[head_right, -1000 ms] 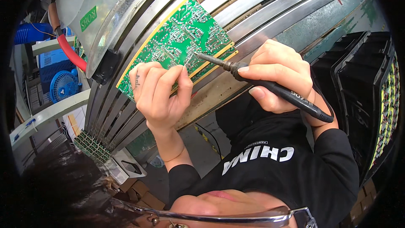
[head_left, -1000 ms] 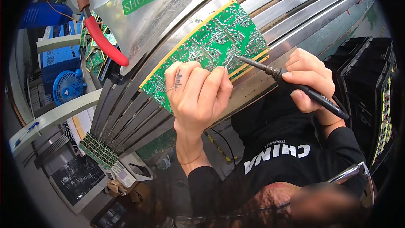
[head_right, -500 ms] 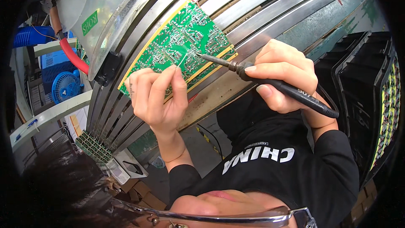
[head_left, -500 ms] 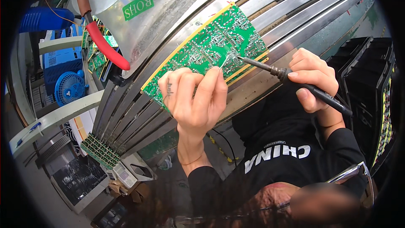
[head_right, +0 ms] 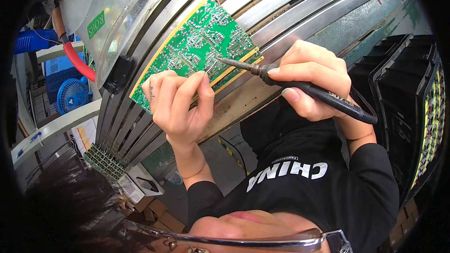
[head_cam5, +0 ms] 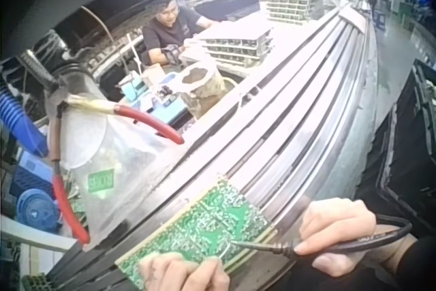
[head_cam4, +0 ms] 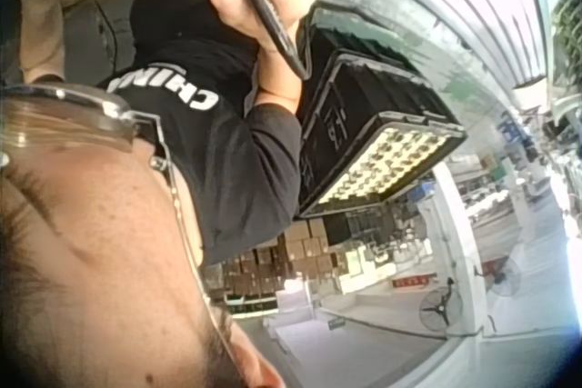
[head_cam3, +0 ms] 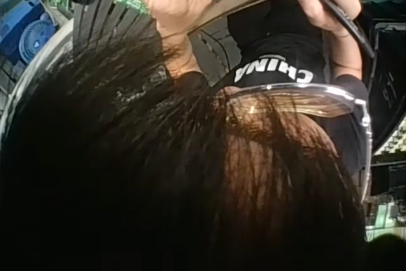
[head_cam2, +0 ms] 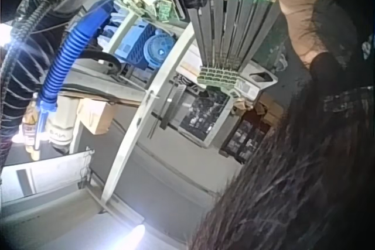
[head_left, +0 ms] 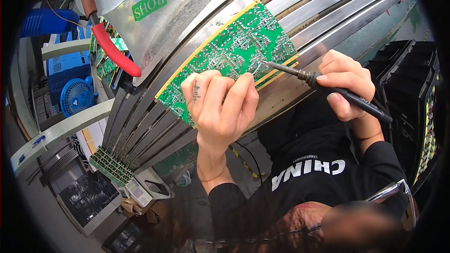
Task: Soldering electronic components onto a printed circuit board at a manual assembly station.
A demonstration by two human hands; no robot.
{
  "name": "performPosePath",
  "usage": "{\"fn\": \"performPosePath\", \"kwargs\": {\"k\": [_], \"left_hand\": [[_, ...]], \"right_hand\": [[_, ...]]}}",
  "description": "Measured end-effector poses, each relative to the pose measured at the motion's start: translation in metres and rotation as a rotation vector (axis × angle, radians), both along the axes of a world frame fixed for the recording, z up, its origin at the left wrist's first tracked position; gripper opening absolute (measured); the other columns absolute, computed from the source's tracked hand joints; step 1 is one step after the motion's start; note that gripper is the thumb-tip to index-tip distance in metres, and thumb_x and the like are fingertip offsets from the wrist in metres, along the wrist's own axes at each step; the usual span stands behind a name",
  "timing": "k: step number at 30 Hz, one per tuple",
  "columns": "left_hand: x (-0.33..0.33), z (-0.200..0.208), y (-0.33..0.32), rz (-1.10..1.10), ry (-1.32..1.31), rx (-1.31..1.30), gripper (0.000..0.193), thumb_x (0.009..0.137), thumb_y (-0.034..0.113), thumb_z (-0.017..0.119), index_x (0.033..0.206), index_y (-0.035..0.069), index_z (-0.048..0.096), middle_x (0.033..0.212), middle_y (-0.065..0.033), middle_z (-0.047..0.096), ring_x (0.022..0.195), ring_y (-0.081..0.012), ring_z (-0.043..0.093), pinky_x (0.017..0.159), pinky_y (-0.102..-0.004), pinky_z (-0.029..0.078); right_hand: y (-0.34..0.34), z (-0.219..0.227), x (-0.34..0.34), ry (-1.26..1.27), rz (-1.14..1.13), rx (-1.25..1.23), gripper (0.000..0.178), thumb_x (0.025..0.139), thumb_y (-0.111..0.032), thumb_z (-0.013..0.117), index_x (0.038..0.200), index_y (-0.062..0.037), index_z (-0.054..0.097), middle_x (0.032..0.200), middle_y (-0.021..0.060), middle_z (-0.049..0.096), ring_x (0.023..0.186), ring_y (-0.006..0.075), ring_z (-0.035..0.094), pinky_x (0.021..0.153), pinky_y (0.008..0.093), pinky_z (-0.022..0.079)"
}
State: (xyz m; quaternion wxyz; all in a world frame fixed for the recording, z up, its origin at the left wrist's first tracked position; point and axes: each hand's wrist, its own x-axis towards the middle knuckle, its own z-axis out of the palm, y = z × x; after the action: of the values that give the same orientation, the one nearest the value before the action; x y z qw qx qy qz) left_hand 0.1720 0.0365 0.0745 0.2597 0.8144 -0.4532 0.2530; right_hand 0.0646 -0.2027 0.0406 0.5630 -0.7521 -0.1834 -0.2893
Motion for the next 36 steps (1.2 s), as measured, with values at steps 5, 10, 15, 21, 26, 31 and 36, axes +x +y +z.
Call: {"fn": "performPosePath", "kwargs": {"k": [5, 10, 15, 21, 26, 31, 36], "left_hand": [[-0.003, 0.002, 0.002, -0.002, 0.008, 0.002, 0.020, 0.074, 0.002, 0.075, 0.091, 0.013, 0.072, 0.078, 0.0008, 0.051, 0.076, -0.0202, 0.055, 0.084, -0.0376, 0.043], [-0.001, -0.001, 0.000, -0.009, 0.010, 0.005, 0.020, 0.075, 0.002, 0.075, 0.092, 0.012, 0.071, 0.078, 0.0007, 0.051, 0.077, -0.0202, 0.055, 0.084, -0.0374, 0.043], [-0.001, -0.001, -0.001, -0.024, 0.005, 0.043, 0.020, 0.076, 0.001, 0.075, 0.092, 0.012, 0.071, 0.079, 0.0006, 0.052, 0.077, -0.0201, 0.055, 0.085, -0.0377, 0.043], [-0.004, 0.002, -0.002, -0.015, 0.001, 0.053, 0.021, 0.076, 0.001, 0.076, 0.093, 0.012, 0.072, 0.080, -0.0005, 0.053, 0.079, -0.0209, 0.056, 0.084, -0.0379, 0.044], [-0.011, 0.013, 0.002, 0.079, 0.041, -0.006, 0.025, 0.075, -0.002, 0.078, 0.095, 0.013, 0.075, 0.082, -0.0004, 0.053, 0.081, -0.0218, 0.056, 0.080, -0.0365, 0.046], [-0.016, 0.021, 0.009, 0.212, 0.041, -0.058, 0.029, 0.076, -0.004, 0.079, 0.097, 0.015, 0.078, 0.081, 0.0004, 0.055, 0.080, -0.0211, 0.054, 0.075, -0.0339, 0.046], [-0.024, 0.017, 0.005, 0.221, 0.013, 0.003, 0.025, 0.079, -0.005, 0.081, 0.097, 0.012, 0.078, 0.078, 0.0003, 0.058, 0.074, -0.0175, 0.051, 0.071, -0.0312, 0.045]], "right_hand": [[-0.002, -0.001, -0.001, -0.042, -0.013, 0.022, 0.024, 0.081, -0.007, 0.067, 0.100, 0.0040, 0.074, 0.083, 0.0123, 0.068, 0.068, 0.0236, 0.059, 0.065, 0.0331, 0.051], [-0.004, -0.002, 0.000, -0.023, 0.007, 0.023, 0.023, 0.081, -0.007, 0.067, 0.099, 0.0037, 0.074, 0.082, 0.0117, 0.067, 0.067, 0.0234, 0.058, 0.064, 0.0330, 0.050], [-0.006, 0.002, 0.004, -0.018, 0.017, 0.011, 0.022, 0.081, -0.008, 0.067, 0.098, 0.0027, 0.075, 0.081, 0.0106, 0.066, 0.066, 0.0228, 0.057, 0.064, 0.0330, 0.049], [-0.011, 0.015, 0.006, -0.012, 0.052, -0.093, 0.021, 0.081, -0.009, 0.068, 0.098, 0.0014, 0.075, 0.080, 0.0099, 0.066, 0.065, 0.0227, 0.057, 0.063, 0.0325, 0.048], [-0.010, 0.017, 0.005, -0.046, 0.038, -0.139, 0.022, 0.081, -0.010, 0.069, 0.099, 0.0010, 0.075, 0.081, 0.0100, 0.066, 0.066, 0.0226, 0.057, 0.063, 0.0326, 0.048], [-0.018, 0.013, -0.003, -0.092, -0.019, -0.076, 0.024, 0.082, -0.011, 0.067, 0.100, 0.0017, 0.075, 0.083, 0.0116, 0.067, 0.068, 0.0230, 0.056, 0.063, 0.0335, 0.047], [-0.031, 0.005, -0.010, -0.061, -0.079, 0.092, 0.026, 0.083, -0.012, 0.064, 0.102, 0.0026, 0.074, 0.084, 0.0132, 0.067, 0.069, 0.0235, 0.056, 0.065, 0.0344, 0.047]]}}
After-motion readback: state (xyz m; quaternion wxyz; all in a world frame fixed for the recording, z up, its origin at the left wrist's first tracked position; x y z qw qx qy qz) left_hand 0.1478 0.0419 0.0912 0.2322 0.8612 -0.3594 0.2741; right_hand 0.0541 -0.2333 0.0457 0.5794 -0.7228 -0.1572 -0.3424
